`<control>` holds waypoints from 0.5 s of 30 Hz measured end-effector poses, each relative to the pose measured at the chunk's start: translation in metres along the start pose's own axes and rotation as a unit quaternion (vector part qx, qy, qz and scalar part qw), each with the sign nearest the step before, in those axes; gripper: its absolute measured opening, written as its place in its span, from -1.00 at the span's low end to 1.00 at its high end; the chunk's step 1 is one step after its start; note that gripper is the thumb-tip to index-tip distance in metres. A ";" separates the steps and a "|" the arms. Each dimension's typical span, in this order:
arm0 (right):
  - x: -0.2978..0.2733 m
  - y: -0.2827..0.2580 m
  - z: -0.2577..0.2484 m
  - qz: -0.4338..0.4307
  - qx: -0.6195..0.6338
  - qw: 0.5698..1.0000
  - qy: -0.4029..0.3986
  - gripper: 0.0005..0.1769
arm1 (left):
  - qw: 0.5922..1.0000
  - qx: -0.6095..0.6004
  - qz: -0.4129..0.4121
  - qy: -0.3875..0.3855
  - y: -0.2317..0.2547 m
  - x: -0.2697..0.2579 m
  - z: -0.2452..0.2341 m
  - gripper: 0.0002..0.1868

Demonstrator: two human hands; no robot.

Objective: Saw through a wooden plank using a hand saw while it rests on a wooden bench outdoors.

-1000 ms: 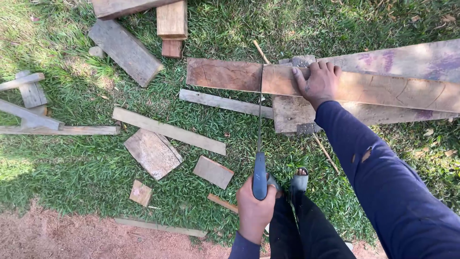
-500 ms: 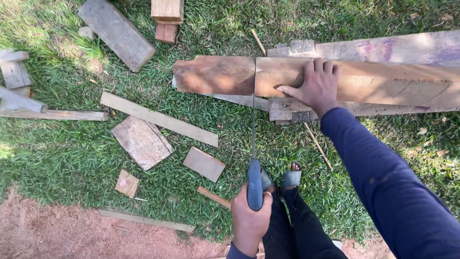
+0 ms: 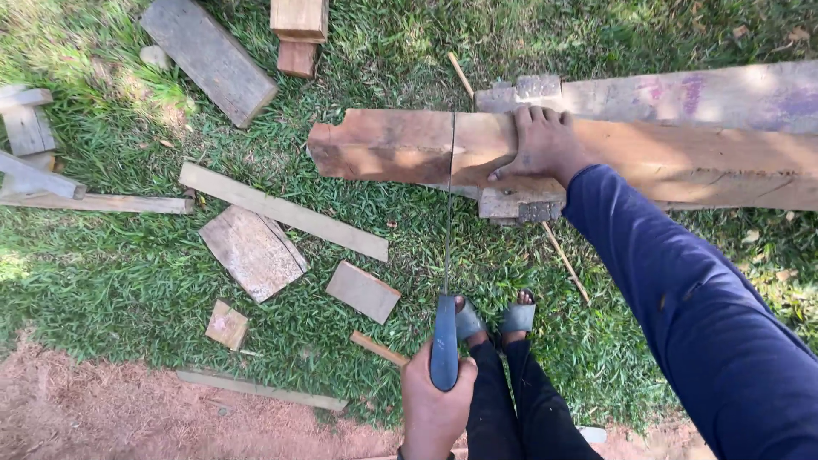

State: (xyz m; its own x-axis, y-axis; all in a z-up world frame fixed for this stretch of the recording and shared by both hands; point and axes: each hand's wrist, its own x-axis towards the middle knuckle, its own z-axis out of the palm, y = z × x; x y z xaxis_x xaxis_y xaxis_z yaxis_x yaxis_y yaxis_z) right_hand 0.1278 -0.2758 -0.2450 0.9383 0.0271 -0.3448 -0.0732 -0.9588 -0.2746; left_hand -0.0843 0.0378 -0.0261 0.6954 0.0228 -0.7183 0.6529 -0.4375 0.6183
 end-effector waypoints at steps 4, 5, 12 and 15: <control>-0.017 -0.013 -0.006 -0.037 -0.024 0.998 0.037 0.56 | 0.999 0.000 0.046 0.015 0.042 -0.003 -0.002 -0.80; -0.019 -0.015 -0.006 -0.027 -0.026 0.999 0.017 0.53 | 0.998 -0.012 0.060 0.012 0.039 -0.005 -0.002 -0.80; -0.002 -0.016 -0.021 0.011 0.002 0.998 -0.057 0.46 | 0.998 0.048 0.009 0.027 -0.033 -0.006 -0.009 -0.78; 0.011 -0.002 -0.014 0.010 0.035 0.997 -0.063 0.43 | 0.998 0.043 0.044 0.029 -0.090 -0.020 -0.016 -0.67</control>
State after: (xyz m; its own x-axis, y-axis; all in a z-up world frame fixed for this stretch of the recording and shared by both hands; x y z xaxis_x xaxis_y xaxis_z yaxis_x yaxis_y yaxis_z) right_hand 0.1433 -0.2773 -0.2355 0.8870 0.0476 -0.4593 -0.1190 -0.9375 -0.3269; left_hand -0.1521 0.0907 -0.0624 0.7662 0.0322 -0.6418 0.5626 -0.5161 0.6458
